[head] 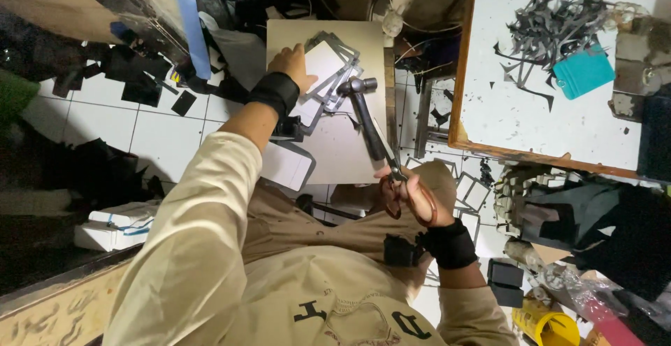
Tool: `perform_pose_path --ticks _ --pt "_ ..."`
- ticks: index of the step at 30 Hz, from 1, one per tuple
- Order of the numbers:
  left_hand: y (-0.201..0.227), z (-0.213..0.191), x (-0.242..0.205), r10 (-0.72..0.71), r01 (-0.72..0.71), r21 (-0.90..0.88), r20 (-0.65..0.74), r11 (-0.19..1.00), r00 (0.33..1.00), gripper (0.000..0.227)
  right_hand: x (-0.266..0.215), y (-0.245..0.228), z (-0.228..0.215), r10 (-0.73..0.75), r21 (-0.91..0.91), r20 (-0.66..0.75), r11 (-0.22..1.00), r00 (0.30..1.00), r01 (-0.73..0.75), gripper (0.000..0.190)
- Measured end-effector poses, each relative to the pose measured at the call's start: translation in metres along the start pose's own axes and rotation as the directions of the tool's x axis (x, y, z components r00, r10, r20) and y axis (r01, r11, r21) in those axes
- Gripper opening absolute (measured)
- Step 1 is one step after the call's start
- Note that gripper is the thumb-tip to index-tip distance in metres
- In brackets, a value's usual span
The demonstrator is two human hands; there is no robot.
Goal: The person trims excess material from rectangular pieces of leather lining using scissors.
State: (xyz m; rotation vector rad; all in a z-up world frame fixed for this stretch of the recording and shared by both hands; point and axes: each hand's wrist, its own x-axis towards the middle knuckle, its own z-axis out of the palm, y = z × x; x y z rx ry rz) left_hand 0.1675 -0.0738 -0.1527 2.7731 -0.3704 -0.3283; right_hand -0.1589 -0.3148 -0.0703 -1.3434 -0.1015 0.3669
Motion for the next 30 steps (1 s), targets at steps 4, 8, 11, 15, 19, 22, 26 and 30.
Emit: perform_pose_path --ticks 4,8,11,15,19,22,26,30 --pt "-0.004 0.019 0.010 -0.026 0.027 0.077 -0.014 0.997 1.000 0.080 0.005 -0.005 0.005 -0.021 0.027 -0.011 0.999 1.000 0.022 0.084" --pt "0.010 -0.001 -0.005 -0.089 0.088 0.065 0.009 0.994 0.996 0.085 0.011 -0.002 0.004 -0.053 0.062 0.012 0.997 0.999 0.052 0.080" --pt "0.022 -0.016 -0.020 -0.130 0.129 0.030 0.052 0.991 0.990 0.088 0.013 0.001 0.005 -0.036 0.059 -0.011 0.998 0.999 0.036 0.080" --pt "0.026 -0.020 -0.025 -0.122 0.121 0.036 0.027 0.992 0.992 0.089 0.013 0.003 0.006 0.028 0.037 -0.045 0.999 0.999 -0.027 0.080" --pt "0.022 -0.016 -0.025 -0.124 0.123 0.043 0.008 0.991 0.992 0.086 0.015 -0.001 0.009 0.010 -0.005 -0.048 1.000 0.999 -0.010 0.079" --pt "0.016 -0.003 -0.026 -0.120 0.121 0.044 -0.022 0.992 0.992 0.080 0.017 0.000 0.012 -0.012 -0.026 -0.057 1.000 0.998 0.010 0.077" --pt "0.017 0.004 -0.029 -0.080 0.089 0.073 -0.118 0.993 0.990 0.077 0.020 0.008 0.012 0.017 -0.023 -0.084 1.000 0.996 -0.019 0.076" --pt "0.020 0.004 -0.031 -0.078 0.091 0.098 -0.137 0.991 0.988 0.076 0.020 0.010 0.012 0.018 -0.088 -0.094 0.996 0.995 -0.026 0.075"
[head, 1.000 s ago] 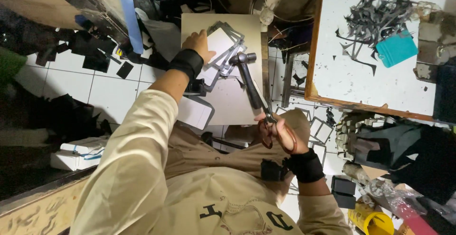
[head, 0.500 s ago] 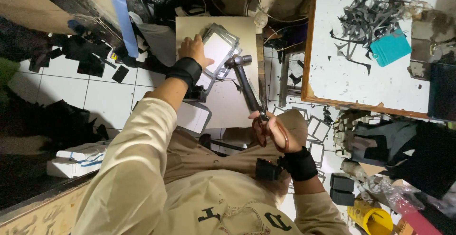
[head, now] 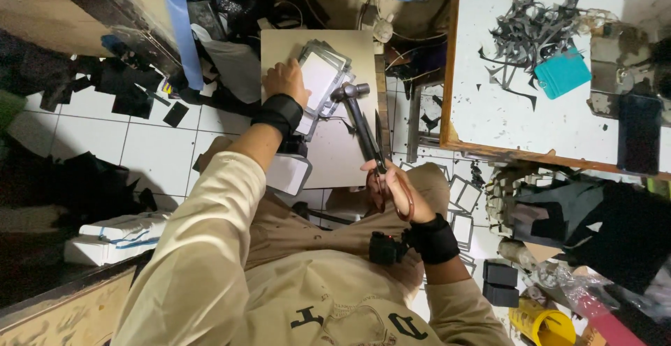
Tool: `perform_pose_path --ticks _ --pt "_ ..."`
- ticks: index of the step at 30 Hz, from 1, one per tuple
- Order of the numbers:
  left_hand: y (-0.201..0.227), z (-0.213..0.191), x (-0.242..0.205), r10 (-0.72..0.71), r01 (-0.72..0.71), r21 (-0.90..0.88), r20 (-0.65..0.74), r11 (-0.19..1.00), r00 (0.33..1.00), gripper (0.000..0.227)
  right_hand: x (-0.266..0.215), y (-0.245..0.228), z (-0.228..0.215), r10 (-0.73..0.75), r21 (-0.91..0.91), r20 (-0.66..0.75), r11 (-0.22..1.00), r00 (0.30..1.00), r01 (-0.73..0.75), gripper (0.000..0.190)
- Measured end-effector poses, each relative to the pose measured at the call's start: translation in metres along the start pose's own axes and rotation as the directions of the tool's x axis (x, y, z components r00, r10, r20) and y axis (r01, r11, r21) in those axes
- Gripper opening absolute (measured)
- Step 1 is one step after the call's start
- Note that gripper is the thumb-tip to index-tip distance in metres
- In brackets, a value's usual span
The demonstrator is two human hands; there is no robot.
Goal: The person trims excess material from rectangular pieces of leather lining using scissors.
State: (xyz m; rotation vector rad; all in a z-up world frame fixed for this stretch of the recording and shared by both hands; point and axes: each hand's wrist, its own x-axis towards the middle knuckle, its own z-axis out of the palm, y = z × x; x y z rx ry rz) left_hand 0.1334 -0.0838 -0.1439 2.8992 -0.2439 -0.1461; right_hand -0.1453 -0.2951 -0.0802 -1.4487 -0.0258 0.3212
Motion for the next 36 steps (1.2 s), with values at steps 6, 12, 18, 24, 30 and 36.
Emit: perform_pose_path --ticks 6,12,18,24,30,36 --pt "0.006 -0.001 -0.006 -0.008 0.008 0.015 -0.014 1.000 1.000 0.077 0.003 0.012 -0.003 -0.069 -0.073 -0.026 0.995 0.997 0.067 0.074" --pt "-0.015 0.020 -0.011 0.158 -0.214 -0.322 -0.193 0.922 0.968 0.053 0.004 0.013 0.005 -0.092 0.068 -0.088 0.993 0.992 0.098 0.071" --pt "-0.003 -0.074 -0.124 0.157 0.018 -0.931 0.081 0.366 0.984 0.019 0.020 -0.003 0.026 -0.229 0.029 -0.158 0.971 0.960 0.237 0.074" --pt "-0.007 -0.095 -0.189 0.278 -0.009 -0.999 0.003 0.043 0.961 0.012 0.041 0.010 0.047 -0.308 0.205 -0.220 0.913 0.926 0.352 0.072" --pt "-0.001 -0.110 -0.204 0.295 -0.062 -0.994 -0.033 0.089 0.955 0.015 0.040 0.129 0.017 -0.319 -0.379 -0.285 0.904 0.904 0.199 0.066" --pt "0.000 -0.113 -0.209 0.287 -0.088 -0.986 -0.044 0.141 0.957 0.018 0.038 0.067 0.037 -0.502 -0.419 -0.200 0.820 0.842 0.389 0.052"
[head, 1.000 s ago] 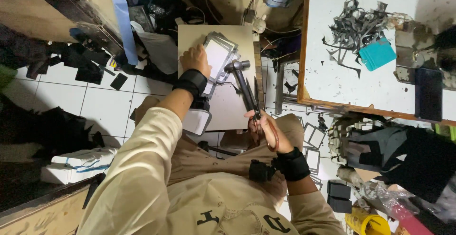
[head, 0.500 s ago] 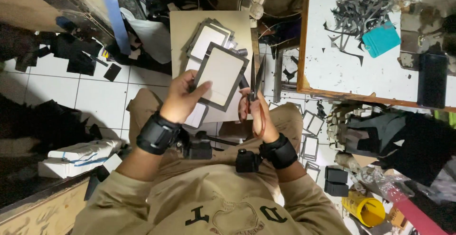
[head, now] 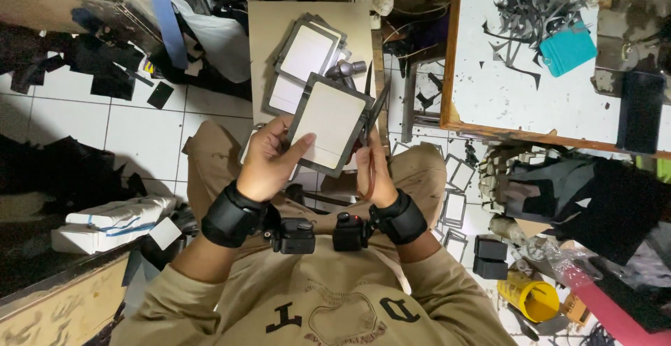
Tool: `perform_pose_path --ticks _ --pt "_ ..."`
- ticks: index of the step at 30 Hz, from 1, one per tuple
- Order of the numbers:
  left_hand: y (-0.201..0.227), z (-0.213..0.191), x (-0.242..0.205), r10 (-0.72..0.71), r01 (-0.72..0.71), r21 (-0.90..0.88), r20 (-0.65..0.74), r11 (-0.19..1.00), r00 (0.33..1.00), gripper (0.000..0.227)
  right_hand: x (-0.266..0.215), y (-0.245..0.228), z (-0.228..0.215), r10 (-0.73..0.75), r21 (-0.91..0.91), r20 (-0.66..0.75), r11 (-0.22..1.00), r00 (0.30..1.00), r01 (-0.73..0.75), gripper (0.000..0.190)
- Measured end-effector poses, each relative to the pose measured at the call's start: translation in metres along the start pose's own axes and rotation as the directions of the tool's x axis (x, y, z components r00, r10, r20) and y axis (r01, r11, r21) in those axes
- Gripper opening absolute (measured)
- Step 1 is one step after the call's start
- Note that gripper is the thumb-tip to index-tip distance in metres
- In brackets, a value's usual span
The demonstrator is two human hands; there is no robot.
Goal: The person trims excess material from rectangular pieces of leather lining using scissors.
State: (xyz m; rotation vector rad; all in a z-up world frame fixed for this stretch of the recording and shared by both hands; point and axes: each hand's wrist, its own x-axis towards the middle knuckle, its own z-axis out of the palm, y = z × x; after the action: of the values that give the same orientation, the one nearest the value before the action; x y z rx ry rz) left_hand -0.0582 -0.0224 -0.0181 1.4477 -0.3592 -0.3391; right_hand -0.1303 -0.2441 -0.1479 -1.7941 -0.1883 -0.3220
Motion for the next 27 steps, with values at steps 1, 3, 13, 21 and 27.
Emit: perform_pose_path --ticks 1,3,13,21,27 --pt "0.000 0.000 -0.001 -0.001 0.001 -0.002 -0.002 1.000 1.000 0.018 0.001 -0.003 0.000 0.001 -0.001 0.002 1.000 1.000 -0.001 0.052" --pt "0.000 0.000 -0.001 0.000 0.000 0.018 -0.010 1.000 1.000 0.018 0.003 -0.008 0.000 -0.128 -0.011 -0.013 0.992 0.992 0.128 0.052" --pt "-0.001 -0.004 -0.001 0.022 -0.022 -0.019 0.018 1.000 1.000 0.016 0.018 -0.053 -0.001 0.008 0.196 0.008 0.981 1.000 -0.010 0.062" --pt "0.008 -0.018 0.008 0.050 -0.054 0.053 0.077 0.997 0.996 0.020 0.023 -0.042 -0.017 0.258 0.336 0.073 0.903 0.963 -0.267 0.061" --pt "0.007 -0.041 0.023 -0.040 0.037 0.024 0.161 0.999 0.986 0.019 0.019 -0.050 -0.038 0.079 0.275 0.184 0.953 0.980 -0.129 0.065"
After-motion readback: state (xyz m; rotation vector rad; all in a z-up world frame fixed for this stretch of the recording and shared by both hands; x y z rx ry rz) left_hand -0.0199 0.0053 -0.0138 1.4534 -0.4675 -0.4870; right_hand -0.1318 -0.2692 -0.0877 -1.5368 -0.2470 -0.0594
